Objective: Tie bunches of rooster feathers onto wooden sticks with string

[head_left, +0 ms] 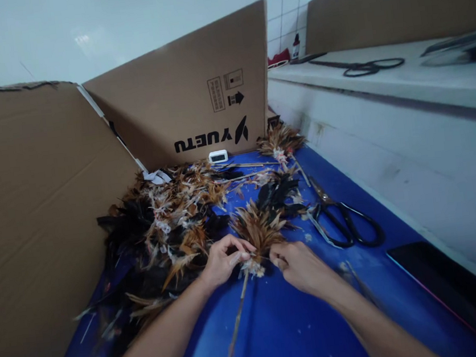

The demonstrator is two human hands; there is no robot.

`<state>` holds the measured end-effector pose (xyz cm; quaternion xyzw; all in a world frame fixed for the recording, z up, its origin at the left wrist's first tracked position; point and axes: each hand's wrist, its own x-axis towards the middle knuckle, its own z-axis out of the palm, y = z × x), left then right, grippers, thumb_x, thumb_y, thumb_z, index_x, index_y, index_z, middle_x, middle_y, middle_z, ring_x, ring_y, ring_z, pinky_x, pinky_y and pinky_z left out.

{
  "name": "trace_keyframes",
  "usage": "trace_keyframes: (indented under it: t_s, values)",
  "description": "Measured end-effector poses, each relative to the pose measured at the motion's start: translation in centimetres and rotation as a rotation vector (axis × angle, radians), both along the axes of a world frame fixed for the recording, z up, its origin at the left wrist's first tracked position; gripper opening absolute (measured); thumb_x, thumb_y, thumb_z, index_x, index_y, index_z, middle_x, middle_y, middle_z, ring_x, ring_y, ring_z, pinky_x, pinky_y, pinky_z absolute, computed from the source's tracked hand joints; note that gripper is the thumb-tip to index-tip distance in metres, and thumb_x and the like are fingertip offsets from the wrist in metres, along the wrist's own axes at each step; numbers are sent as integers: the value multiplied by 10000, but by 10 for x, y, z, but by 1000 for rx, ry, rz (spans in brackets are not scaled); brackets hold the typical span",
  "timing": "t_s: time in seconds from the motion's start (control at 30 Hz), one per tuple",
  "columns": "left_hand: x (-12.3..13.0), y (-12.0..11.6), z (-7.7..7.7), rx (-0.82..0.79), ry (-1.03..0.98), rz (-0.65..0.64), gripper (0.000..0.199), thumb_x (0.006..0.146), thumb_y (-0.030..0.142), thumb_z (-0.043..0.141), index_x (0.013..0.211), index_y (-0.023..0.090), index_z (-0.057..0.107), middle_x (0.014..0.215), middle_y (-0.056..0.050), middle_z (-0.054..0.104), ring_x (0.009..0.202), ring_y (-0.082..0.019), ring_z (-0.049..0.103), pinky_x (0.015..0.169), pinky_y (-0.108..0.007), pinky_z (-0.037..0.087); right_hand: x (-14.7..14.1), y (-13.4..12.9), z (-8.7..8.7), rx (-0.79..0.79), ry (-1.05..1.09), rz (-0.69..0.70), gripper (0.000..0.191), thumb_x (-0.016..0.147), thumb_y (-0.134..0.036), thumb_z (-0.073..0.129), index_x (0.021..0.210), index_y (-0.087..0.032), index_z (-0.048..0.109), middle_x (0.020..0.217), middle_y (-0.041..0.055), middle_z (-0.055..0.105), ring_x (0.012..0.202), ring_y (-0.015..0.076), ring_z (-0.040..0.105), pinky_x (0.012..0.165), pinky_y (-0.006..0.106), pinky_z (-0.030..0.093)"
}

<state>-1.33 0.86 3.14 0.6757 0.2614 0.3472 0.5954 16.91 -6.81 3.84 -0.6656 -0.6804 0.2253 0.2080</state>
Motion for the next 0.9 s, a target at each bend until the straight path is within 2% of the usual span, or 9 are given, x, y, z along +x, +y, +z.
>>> trace_keyframes:
  t_s: [0.13,0.27,0.4,0.57,0.73,0.9]
  values:
    - [1,0,-2,-27,-3,-92,115,747,178,601,716,140,497,747,-47,668,691,-128,603,647,-245,445,0,0,-3,31,10,18,200,675,-26,406,614,-188,506,625,17,607,618,131,543,545,234,257]
    - [3,1,-7,65,3,-44,118,748,178,592,685,140,500,646,-8,629,605,-108,578,609,-229,440,-3,-2,-2,49,-24,-5,202,613,9,418,582,-182,476,608,20,598,609,129,535,548,233,260]
    - [4,2,-5,229,135,0,111,769,211,577,690,140,544,655,-4,624,617,-102,575,626,-216,436,-2,-3,6,41,-19,-28,210,582,17,404,561,-180,475,562,3,561,559,117,496,526,234,250]
    - [3,2,-1,542,319,37,145,768,259,600,677,148,596,664,-4,620,644,-93,559,660,-198,412,4,-4,13,-62,205,-4,160,646,-81,435,614,-183,553,538,-20,531,530,111,464,501,217,278]
    - [1,4,-4,562,365,35,179,761,329,613,749,156,567,690,6,618,634,-86,553,611,-181,402,4,-2,4,-98,421,19,83,684,-187,492,646,-173,565,530,-32,510,513,100,441,483,208,296]
    - [0,6,-6,750,365,11,174,768,325,609,728,158,582,672,4,611,628,-83,543,619,-179,394,-3,-2,6,-167,586,38,73,669,-165,484,618,-173,537,443,-64,436,415,72,369,446,206,281]
